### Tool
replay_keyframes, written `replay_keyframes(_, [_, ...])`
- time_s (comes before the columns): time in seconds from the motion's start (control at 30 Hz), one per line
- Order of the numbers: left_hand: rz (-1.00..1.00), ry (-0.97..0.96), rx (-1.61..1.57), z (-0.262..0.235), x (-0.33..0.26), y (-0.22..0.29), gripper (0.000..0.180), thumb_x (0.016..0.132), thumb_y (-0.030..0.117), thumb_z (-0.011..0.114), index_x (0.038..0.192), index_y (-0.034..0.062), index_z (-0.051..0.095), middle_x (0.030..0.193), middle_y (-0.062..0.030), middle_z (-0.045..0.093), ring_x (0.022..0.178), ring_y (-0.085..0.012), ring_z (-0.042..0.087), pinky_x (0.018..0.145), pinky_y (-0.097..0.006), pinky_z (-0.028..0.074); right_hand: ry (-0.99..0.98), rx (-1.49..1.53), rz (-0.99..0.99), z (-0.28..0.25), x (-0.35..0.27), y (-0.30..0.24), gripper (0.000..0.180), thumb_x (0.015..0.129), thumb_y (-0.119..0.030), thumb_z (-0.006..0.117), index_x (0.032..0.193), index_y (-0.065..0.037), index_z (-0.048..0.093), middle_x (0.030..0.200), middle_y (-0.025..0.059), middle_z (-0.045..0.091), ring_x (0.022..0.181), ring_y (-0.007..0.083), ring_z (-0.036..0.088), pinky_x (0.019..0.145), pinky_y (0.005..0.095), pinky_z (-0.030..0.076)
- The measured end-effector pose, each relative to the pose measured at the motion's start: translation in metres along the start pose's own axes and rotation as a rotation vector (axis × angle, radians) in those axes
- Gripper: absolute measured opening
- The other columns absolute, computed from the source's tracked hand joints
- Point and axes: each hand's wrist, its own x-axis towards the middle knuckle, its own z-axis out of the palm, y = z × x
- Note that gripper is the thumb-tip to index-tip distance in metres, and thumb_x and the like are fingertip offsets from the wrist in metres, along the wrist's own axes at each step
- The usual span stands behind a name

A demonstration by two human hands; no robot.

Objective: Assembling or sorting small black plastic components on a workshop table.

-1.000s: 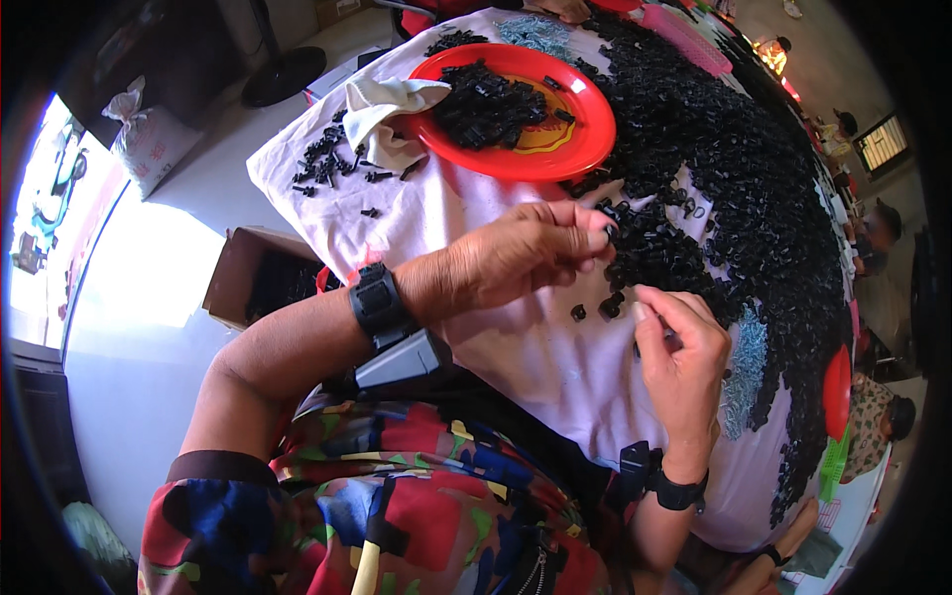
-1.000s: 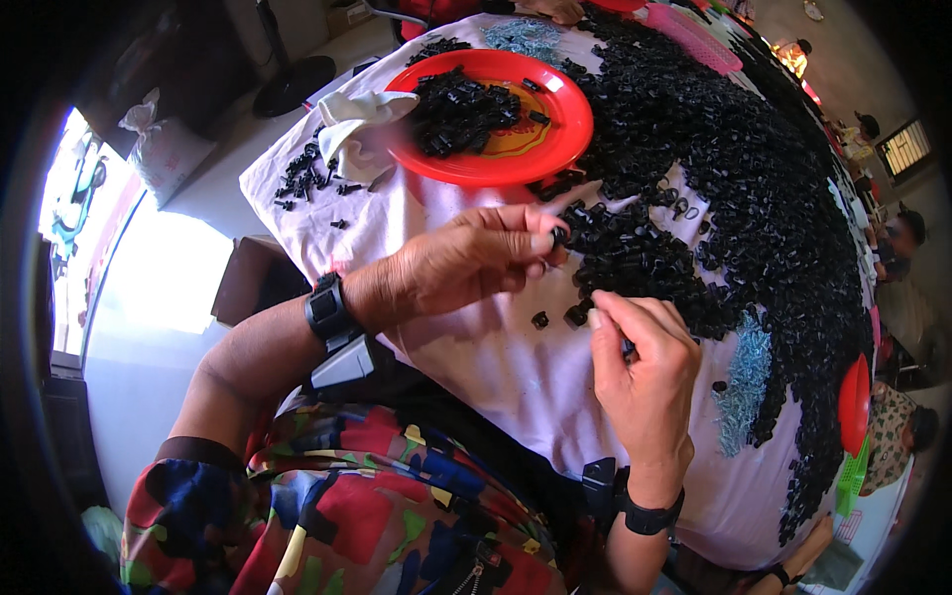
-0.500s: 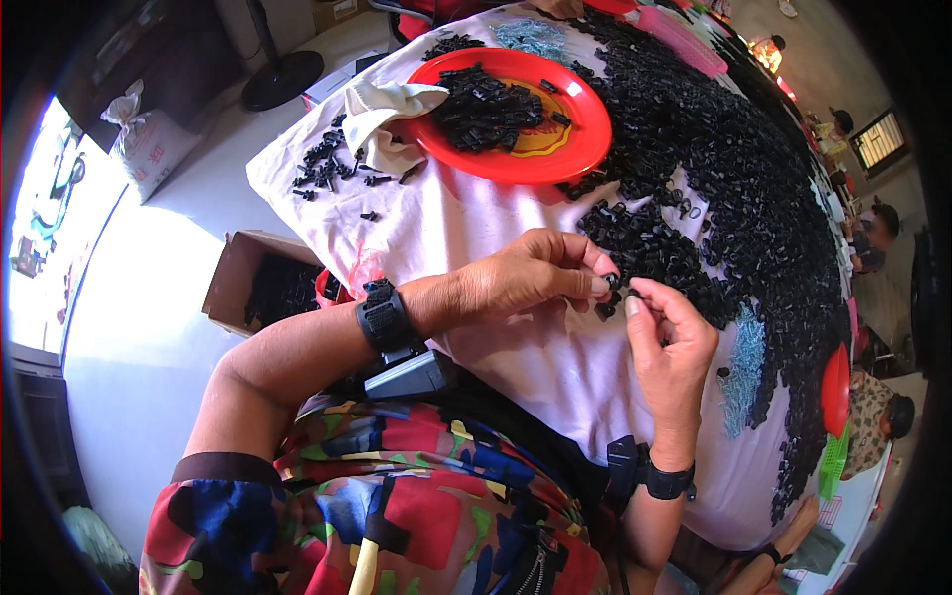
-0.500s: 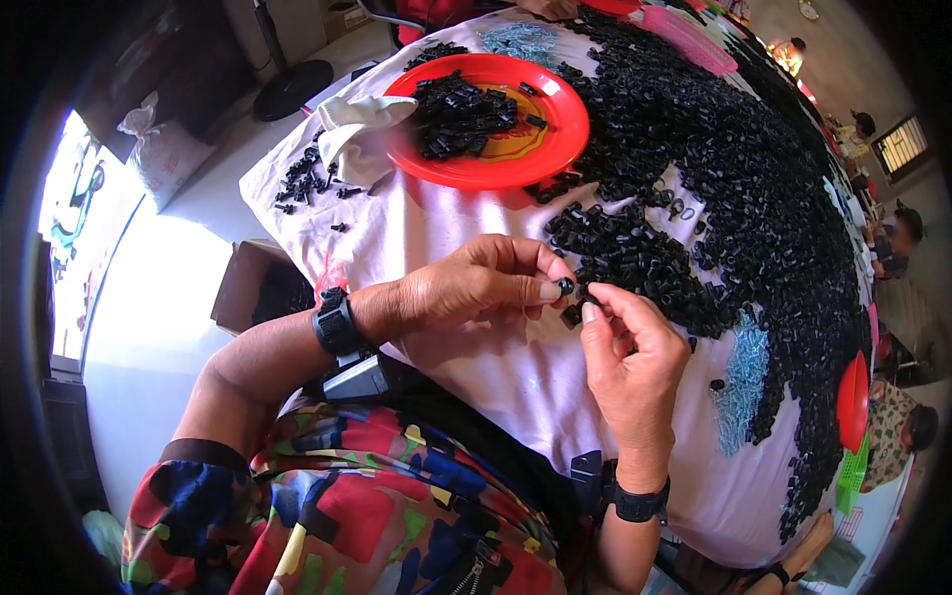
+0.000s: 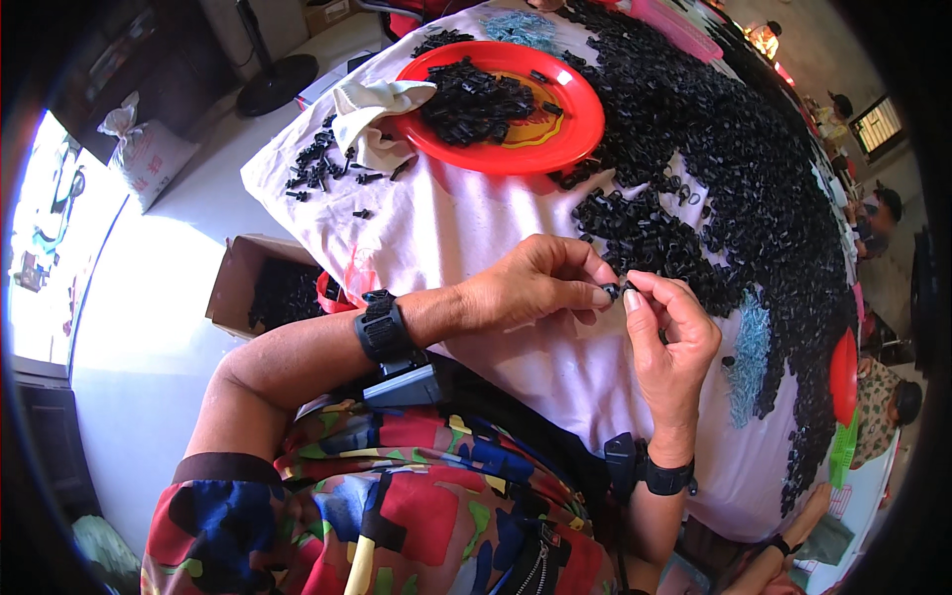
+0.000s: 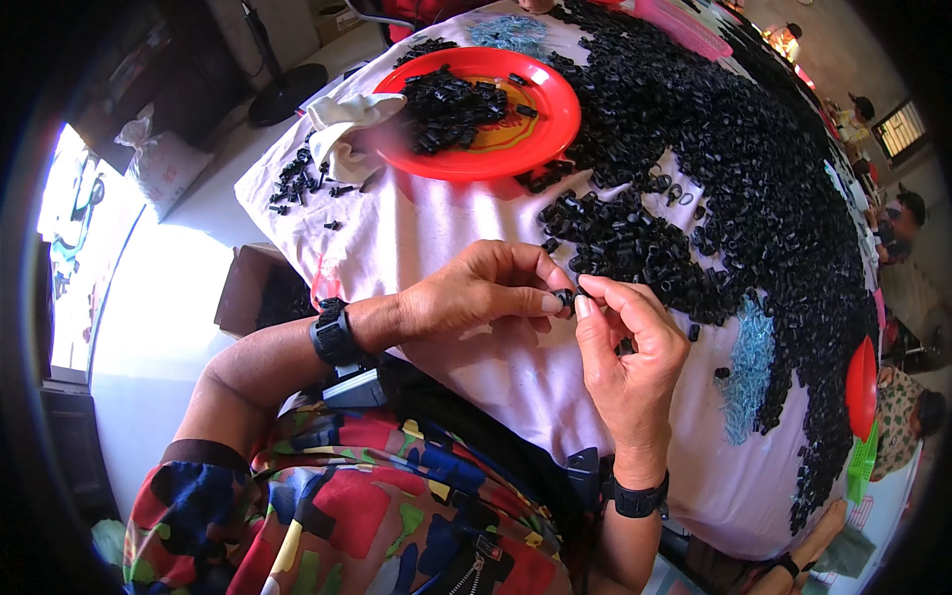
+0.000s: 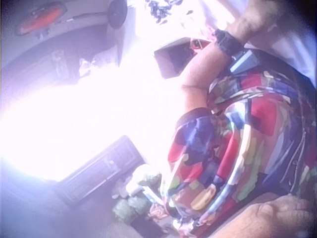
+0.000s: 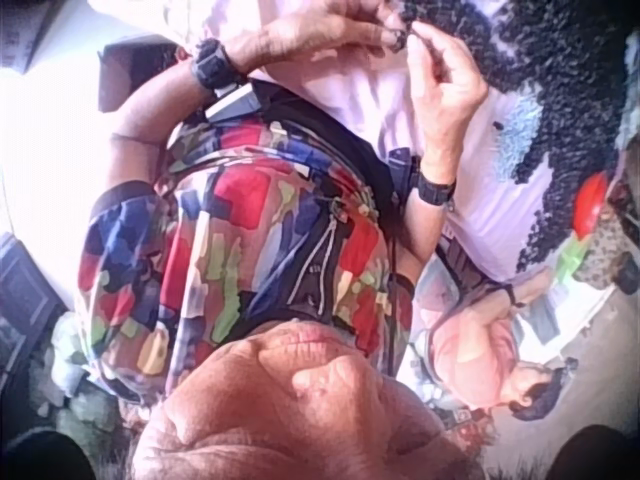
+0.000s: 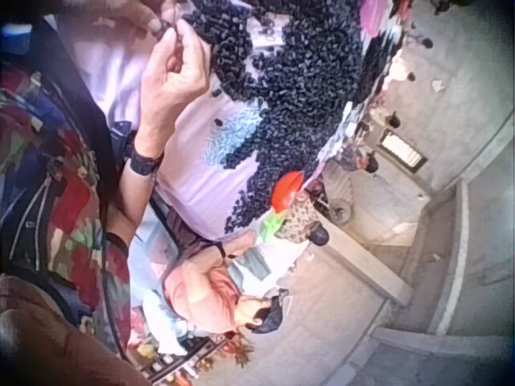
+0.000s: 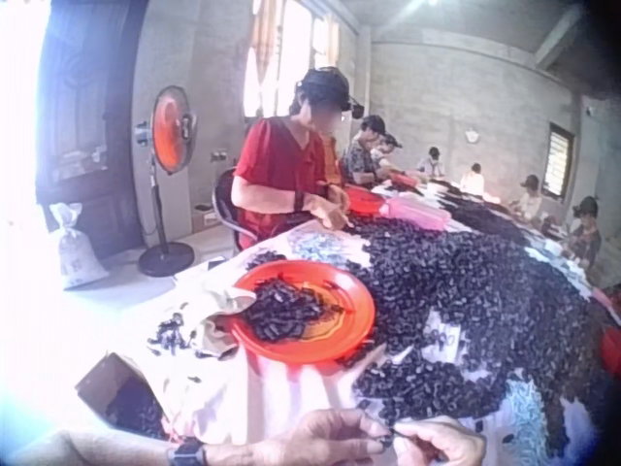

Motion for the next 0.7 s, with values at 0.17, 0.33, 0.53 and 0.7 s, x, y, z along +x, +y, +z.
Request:
replay_keyframes(0.17, [0.037, -0.017, 0.01, -0.003, 0.003, -0.008, 0.022, 0.1, 0.014, 0.072, 0.118, 0.0009, 0.068, 0.107, -0.0019, 0.072, 0.088, -0.009, 0.069, 0.08, -0.024, 0.057, -0.018, -0.022, -0.015, 0.005, -0.002, 0.0, 0.02, 0.09, 0.002, 0.073, 0.11, -0.001, 0.076, 0.094, 0.0064, 0.074, 0.069, 0.009, 0.063, 0.06, 0.0236, 0.05])
replay_keyframes(0.33, [0.044, 0.008, 0.062, 0.001, 0.0, 0.0, 0.021, 0.099, 0.017, 0.074, 0.114, 0.0031, 0.069, 0.098, -0.0007, 0.073, 0.083, -0.0076, 0.07, 0.071, -0.023, 0.054, -0.048, -0.1, -0.014, -0.001, -0.001, -0.002, 0.021, 0.089, 0.002, 0.073, 0.109, -0.001, 0.076, 0.093, 0.0066, 0.074, 0.069, 0.0099, 0.064, 0.06, 0.0244, 0.051])
replay_keyframes(0.53, [0.026, 0.017, 0.084, 0.001, -0.001, 0.001, 0.022, 0.1, 0.018, 0.074, 0.116, 0.0035, 0.07, 0.099, 0.0005, 0.073, 0.084, -0.006, 0.069, 0.07, -0.022, 0.053, -0.073, -0.117, -0.032, -0.001, 0.001, -0.004, 0.02, 0.089, 0.002, 0.074, 0.108, -0.001, 0.076, 0.091, 0.0072, 0.074, 0.07, 0.0107, 0.066, 0.061, 0.0247, 0.052])
replay_keyframes(0.7, [0.085, 0.031, 0.144, 0.002, 0.001, -0.006, 0.023, 0.1, 0.017, 0.074, 0.116, 0.002, 0.069, 0.098, 0.0004, 0.072, 0.085, -0.0062, 0.068, 0.073, -0.023, 0.055, -0.024, -0.026, 0.057, 0.003, -0.004, 0.001, 0.019, 0.09, 0.001, 0.075, 0.108, 0.0, 0.077, 0.091, 0.0078, 0.076, 0.073, 0.0096, 0.069, 0.064, 0.0246, 0.054])
